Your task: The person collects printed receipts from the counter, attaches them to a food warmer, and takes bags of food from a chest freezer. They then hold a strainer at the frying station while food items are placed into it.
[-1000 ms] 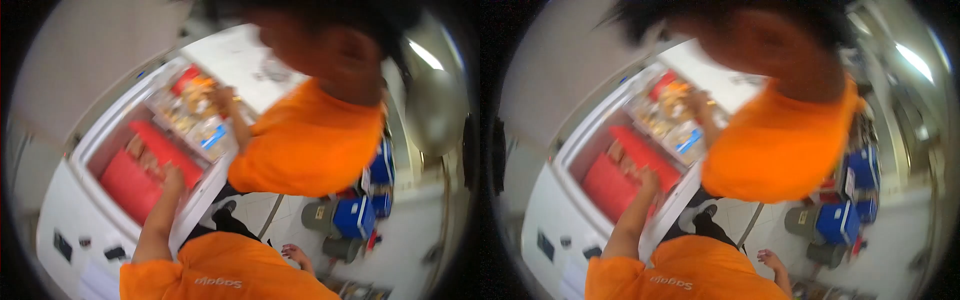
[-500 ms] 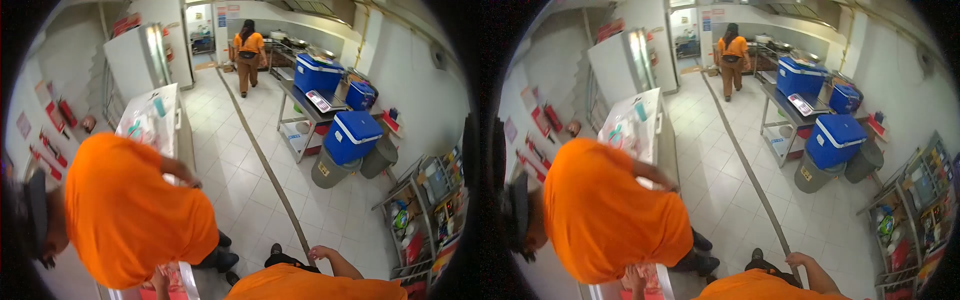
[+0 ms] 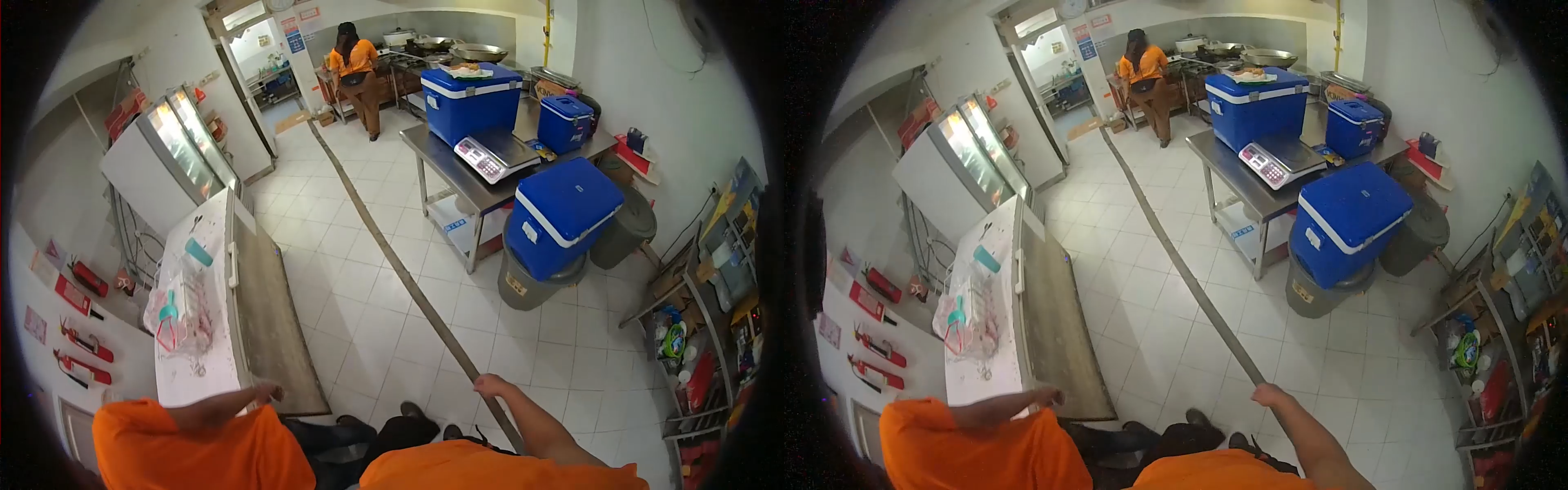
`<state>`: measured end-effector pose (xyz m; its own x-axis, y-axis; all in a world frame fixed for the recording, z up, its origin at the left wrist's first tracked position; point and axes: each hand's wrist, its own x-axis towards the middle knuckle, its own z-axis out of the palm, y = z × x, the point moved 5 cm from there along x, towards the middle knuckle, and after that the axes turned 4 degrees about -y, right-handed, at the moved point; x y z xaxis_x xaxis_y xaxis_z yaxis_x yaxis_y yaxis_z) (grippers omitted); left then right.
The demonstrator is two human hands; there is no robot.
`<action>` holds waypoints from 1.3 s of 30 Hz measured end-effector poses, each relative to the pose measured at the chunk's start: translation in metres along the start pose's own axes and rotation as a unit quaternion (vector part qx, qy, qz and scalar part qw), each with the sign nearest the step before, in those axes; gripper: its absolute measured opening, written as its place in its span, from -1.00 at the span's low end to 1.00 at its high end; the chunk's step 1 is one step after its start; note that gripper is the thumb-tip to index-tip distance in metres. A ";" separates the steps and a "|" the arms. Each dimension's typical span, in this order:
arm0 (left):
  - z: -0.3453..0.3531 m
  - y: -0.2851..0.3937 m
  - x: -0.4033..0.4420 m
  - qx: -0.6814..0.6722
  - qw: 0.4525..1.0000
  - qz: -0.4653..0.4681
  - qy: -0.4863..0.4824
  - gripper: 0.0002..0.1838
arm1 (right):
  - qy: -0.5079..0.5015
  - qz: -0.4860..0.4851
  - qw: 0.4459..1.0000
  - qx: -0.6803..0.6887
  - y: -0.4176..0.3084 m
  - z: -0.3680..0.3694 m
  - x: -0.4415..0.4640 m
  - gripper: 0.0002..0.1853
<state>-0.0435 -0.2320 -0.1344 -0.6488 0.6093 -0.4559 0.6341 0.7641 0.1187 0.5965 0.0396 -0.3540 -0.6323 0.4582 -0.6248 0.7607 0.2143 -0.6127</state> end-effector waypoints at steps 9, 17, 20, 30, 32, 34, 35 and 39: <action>0.035 0.026 0.131 -0.126 0.985 -0.069 -0.097 -0.52 | -0.009 -0.130 0.988 0.086 -0.179 -0.168 0.160 -0.63; 0.122 0.255 0.259 -0.270 0.798 -0.038 -0.537 -0.53 | 0.008 0.169 0.985 -0.042 0.013 -0.308 0.195 -0.55; 0.092 0.327 0.315 -0.270 0.707 -0.030 -0.654 -0.54 | 0.029 0.354 0.921 0.161 0.071 -0.329 0.171 -0.63; -0.040 0.461 0.619 -0.452 0.855 -0.006 -0.255 -0.81 | 0.000 0.358 0.866 0.348 0.026 -0.481 0.354 -0.51; -0.061 0.457 0.646 -0.083 0.967 0.079 -0.229 -0.67 | -0.044 0.319 0.903 0.285 -0.029 -0.535 0.416 -0.49; -0.081 0.439 0.656 -0.230 0.931 -0.024 -0.283 -0.73 | -0.105 0.210 0.945 0.227 -0.054 -0.584 0.517 -0.53; -0.089 0.436 0.661 -0.287 0.913 -0.056 -0.283 -0.73 | -0.124 0.152 0.966 0.171 -0.075 -0.615 0.562 -0.56; -0.119 0.451 0.723 -0.316 0.905 -0.104 -0.265 -0.76 | -0.062 -0.070 0.989 0.113 -0.205 -0.763 0.714 -0.61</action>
<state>-0.2764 0.5785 -0.3052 -0.3278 0.3786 -0.8656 0.0451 0.9214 0.3859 0.1010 0.9810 -0.3049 -0.7524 0.3260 -0.5723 0.6212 0.0625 -0.7811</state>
